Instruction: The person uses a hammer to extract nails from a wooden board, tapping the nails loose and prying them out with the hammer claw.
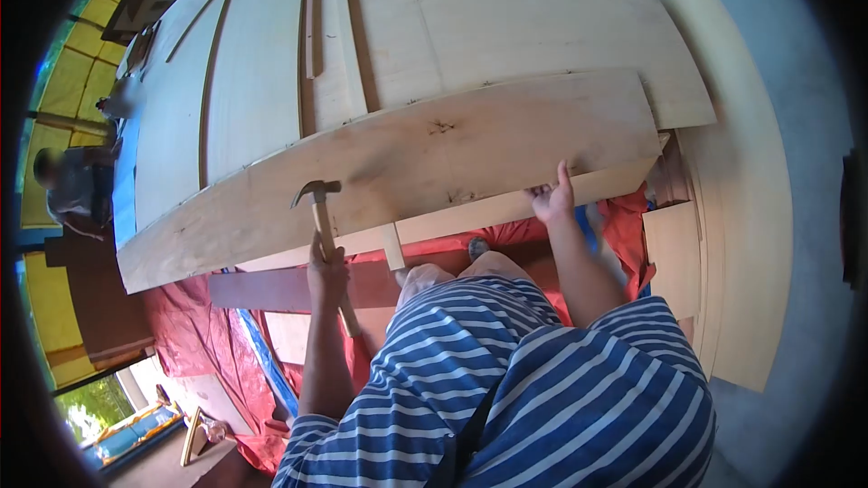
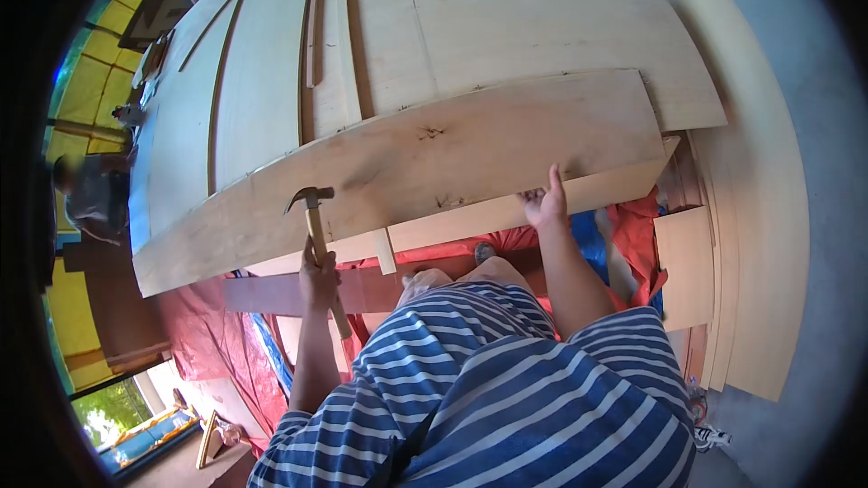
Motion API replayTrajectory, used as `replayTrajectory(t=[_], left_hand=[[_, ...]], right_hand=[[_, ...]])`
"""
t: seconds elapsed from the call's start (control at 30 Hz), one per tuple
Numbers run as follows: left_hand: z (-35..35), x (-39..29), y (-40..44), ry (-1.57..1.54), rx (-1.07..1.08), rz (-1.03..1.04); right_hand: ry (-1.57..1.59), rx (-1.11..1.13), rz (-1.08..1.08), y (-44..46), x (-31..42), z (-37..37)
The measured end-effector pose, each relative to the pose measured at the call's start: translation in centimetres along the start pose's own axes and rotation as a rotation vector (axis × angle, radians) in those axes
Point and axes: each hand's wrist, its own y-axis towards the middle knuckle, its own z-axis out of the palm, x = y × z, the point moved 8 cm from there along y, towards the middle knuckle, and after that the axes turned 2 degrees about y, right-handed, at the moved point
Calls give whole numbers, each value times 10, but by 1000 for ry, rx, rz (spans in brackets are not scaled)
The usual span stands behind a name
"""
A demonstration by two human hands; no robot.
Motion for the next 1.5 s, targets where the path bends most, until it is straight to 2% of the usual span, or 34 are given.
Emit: replayTrajectory(t=[0.07,0.13,0.2,0.23,0.27,0.33,0.4,0.43,0.53,0.63,0.73,0.8,0.87,0.9,0.97,1.03,1.1,1.13,1.2,1.23,1.33,1.37,1.5], left_hand=[[8,-9,-18,128,-20,69],[28,-21,-33,187,15,245],[51,-59,-56,312,190,275],[64,-65,-62,338,306,218],[78,-66,-61,316,344,356],[90,-70,-52,236,473,163],[79,-90,-39,304,414,210],[67,-121,-46,270,447,97],[50,-158,-43,269,358,289],[79,-135,-39,575,500,491],[78,-135,-23,485,557,328],[61,-159,-21,254,453,288],[54,-171,-21,227,387,305],[67,-164,-20,424,494,305],[84,-146,-35,540,746,196],[75,-155,-22,481,651,259],[59,-164,-18,338,523,140],[52,-172,-13,292,418,341],[55,-165,-12,346,313,448],[70,-158,-18,561,451,484],[77,-156,-14,576,605,458],[70,-163,-6,509,544,465],[58,-191,-31,352,355,500]], right_hand=[[105,132,-81,-2,9,31],[83,54,-94,9,6,30],[52,-1,-107,11,5,23],[36,-15,-114,13,6,21],[22,-29,-122,14,6,18],[63,11,-133,8,6,17],[64,14,-148,1,6,13],[59,4,-164,-2,9,15],[59,-105,-189,-14,11,17],[72,-135,-169,-10,9,19],[68,-105,-261,1,13,19],[58,-159,-283,-2,6,1],[51,-239,-251,-13,7,7],[61,-210,-227,-13,5,8],[80,-147,-180,-12,6,12],[86,-79,-256,-5,11,16],[86,-92,-280,-5,6,6],[80,-124,-277,-7,8,12],[58,-168,-270,-15,17,30],[42,-189,-259,-21,19,40],[42,-126,-304,-20,18,45],[54,-87,-329,-14,17,43],[21,-209,-261,-18,19,40]])
